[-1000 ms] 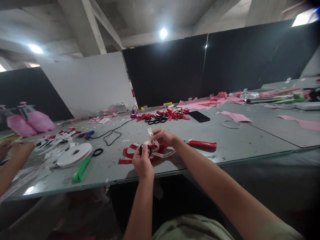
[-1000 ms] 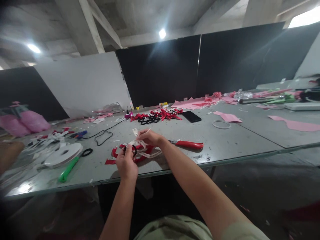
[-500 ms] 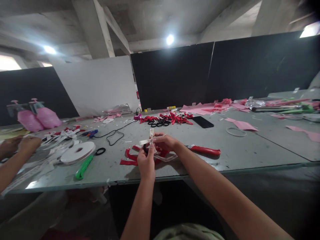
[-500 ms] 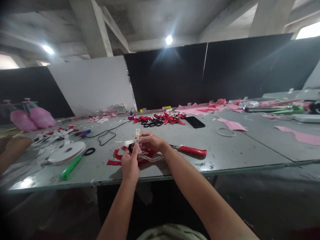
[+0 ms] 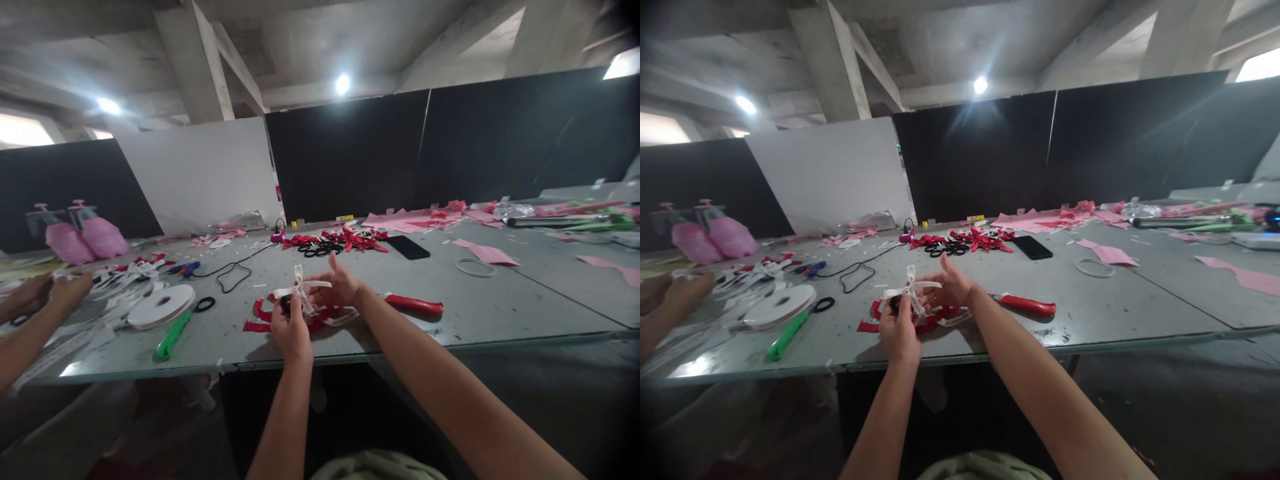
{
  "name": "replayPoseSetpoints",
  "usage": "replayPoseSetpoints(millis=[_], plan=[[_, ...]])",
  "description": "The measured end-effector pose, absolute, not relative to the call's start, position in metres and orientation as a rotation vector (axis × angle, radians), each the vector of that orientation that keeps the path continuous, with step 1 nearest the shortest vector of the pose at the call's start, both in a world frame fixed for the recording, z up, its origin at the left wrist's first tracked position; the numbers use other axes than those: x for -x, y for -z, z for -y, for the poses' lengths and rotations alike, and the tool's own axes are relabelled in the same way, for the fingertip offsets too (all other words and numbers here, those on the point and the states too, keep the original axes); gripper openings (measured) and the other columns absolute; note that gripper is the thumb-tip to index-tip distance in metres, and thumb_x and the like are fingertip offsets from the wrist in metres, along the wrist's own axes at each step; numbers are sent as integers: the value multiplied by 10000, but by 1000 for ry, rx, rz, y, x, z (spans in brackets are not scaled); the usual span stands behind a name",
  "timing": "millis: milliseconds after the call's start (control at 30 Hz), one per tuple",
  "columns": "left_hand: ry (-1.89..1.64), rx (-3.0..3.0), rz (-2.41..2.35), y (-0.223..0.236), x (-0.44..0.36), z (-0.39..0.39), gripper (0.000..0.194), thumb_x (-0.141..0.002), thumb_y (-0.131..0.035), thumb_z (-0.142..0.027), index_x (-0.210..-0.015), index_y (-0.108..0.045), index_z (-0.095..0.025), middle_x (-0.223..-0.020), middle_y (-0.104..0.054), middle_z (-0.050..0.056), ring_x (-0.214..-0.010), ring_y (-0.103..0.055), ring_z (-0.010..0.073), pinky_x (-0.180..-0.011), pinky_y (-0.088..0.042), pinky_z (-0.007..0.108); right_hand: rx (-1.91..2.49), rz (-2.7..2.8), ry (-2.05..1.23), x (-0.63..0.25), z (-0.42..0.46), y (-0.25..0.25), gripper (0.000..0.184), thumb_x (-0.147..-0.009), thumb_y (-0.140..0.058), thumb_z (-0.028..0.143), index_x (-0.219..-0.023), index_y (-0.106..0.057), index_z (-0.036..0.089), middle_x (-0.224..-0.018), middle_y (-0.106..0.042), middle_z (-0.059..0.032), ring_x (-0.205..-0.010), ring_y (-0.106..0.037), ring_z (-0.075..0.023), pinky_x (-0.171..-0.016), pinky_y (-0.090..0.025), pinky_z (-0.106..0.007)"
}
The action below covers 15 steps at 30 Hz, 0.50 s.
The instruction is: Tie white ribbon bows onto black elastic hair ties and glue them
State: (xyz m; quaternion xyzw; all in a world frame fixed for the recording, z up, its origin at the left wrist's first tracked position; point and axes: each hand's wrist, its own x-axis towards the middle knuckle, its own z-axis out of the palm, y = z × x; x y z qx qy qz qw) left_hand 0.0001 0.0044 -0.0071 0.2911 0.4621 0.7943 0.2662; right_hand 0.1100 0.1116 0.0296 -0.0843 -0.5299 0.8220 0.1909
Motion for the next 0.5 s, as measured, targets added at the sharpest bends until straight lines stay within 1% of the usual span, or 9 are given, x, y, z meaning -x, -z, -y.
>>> replayPoseSetpoints(millis=[67, 133, 200, 267, 333, 400, 500], plan=[[-2145, -823, -1297, 8, 1, -3, 375, -766, -662, -459, -981, -667, -152, -879, -718, 69, -743, -674, 174, -682, -511, 262, 286, 1529, -2284, -109, -113, -29, 732, -841, -373, 767, -1015, -632, 105, -893, -705, -129, -753, -658, -230, -690, -500, -358], [-2136, -870, -1343, 8, 3, -2, 359, -771, -662, -453, -969, -684, -154, -896, -720, 72, -788, -673, 183, -716, -507, 266, 307, 1572, -2237, -107, -114, -26, 561, -839, -551, 639, -957, -653, 101, -840, -702, -102, -711, -652, -197, -674, -496, -317], [-2123, -919, -1389, 8, 4, -1, 341, -769, -668, -443, -951, -701, -157, -896, -720, 72, -818, -668, 190, -744, -500, 268, 316, 1613, -2179, -104, -114, -23, 384, -790, -710, 463, -884, -673, 92, -747, -687, -68, -645, -630, -160, -621, -474, -263], [-2108, -956, -1422, 8, 4, -1, 330, -768, -672, -432, -949, -708, -159, -898, -721, 71, -839, -665, 193, -761, -495, 268, 328, 1651, -2116, -101, -113, -21, 283, -732, -785, 334, -818, -684, 84, -657, -659, -41, -581, -600, -129, -555, -433, -221], [-2092, -979, -1431, 7, 3, -2, 331, -779, -657, -426, -972, -703, -160, -917, -723, 73, -851, -666, 193, -759, -496, 265, 337, 1666, -2063, -100, -113, -20, 256, -710, -805, 301, -799, -692, 89, -634, -649, -28, -556, -579, -112, -529, -410, -205], [-2069, -1006, -1429, 7, 1, -2, 342, -792, -641, -425, -1000, -695, -160, -931, -726, 75, -850, -671, 193, -747, -499, 262, 342, 1663, -2022, -99, -114, -19, 259, -706, -808, 311, -811, -700, 100, -672, -663, -29, -565, -574, -103, -548, -419, -206], [-2027, -1055, -1461, 5, -1, -1, 371, -783, -652, -450, -1001, -696, -153, -899, -729, 82, -825, -674, 206, -734, -500, 274, 353, 1648, -1983, -97, -115, -15, 287, -683, -821, 323, -831, -709, 105, -712, -671, -29, -582, -570, -97, -572, -427, -210]])
